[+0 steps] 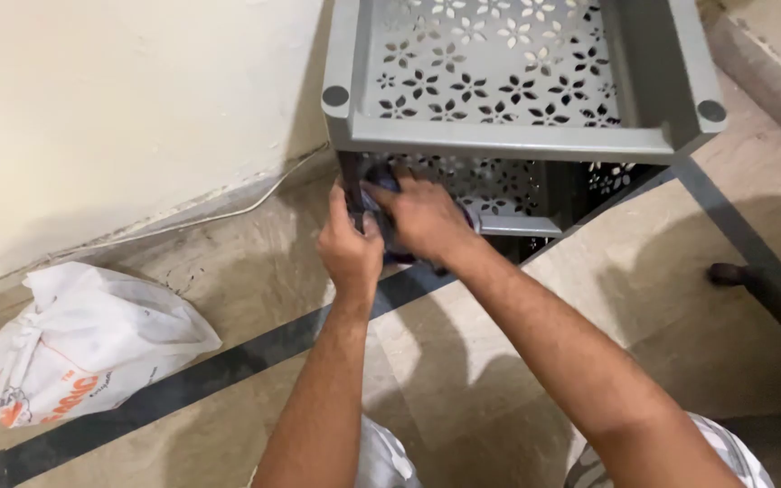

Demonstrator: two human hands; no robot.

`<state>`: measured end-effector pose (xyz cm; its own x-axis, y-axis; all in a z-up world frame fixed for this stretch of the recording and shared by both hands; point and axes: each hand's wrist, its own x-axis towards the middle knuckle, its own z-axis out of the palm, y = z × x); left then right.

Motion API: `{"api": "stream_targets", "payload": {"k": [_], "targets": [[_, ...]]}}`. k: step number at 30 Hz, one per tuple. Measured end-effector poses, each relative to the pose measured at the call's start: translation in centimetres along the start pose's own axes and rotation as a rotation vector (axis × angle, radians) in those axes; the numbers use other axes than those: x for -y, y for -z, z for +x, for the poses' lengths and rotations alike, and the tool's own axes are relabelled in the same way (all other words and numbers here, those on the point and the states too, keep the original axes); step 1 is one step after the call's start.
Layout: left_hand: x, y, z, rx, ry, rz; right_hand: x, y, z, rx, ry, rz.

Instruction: Wiping down and cleaning the surfaces of a multi-tiered plastic storage shelf unit.

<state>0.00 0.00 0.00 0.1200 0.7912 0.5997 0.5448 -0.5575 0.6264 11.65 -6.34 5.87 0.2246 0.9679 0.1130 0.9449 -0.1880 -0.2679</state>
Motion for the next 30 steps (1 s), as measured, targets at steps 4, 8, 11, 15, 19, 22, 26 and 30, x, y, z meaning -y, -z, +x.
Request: {"api": "stream_targets", "payload": {"k": [4, 8, 11, 15, 19, 22, 26, 30], "targets": [[0.8, 0.2, -0.5, 0.120, 0.005, 0.003, -0.4, -0.3, -0.8, 0.055, -0.072, 0.113], [1.7, -1.3, -1.3, 0.151, 0.079, 0.063, -0.1, -3.0, -0.9, -0.051, -0.247, -0.006], [2.2, -1.9, -1.4, 0.120, 0.085, 0.067, 2.3, -2.4, -0.9, -0.107, -0.336, 0.022], [2.6, -1.8, -1.2, 0.164, 0.032, 0.102, 0.7, -2.8, -1.3, -0.018, -0.326, 0.023], [2.1, -1.2, -1.5, 0.207, 0.032, 0.080, -4.7, -1.4, -3.7, 0.102, -0.463, -0.059], [1.9, -1.0, -1.3, 0.189, -0.012, 0.060, -7.9, -0.1, -7.0, 0.147, -0.538, -0.135], [3.7, -3.2, -2.5, 0.181, 0.081, 0.111, -6.9, 1.6, -10.0, -0.009, -0.431, -0.258], [5.3, -5.8, -3.6, 0.316, 0.262, 0.107, -9.9, -1.6, -9.7, -0.055, -0.283, -0.400]]}}
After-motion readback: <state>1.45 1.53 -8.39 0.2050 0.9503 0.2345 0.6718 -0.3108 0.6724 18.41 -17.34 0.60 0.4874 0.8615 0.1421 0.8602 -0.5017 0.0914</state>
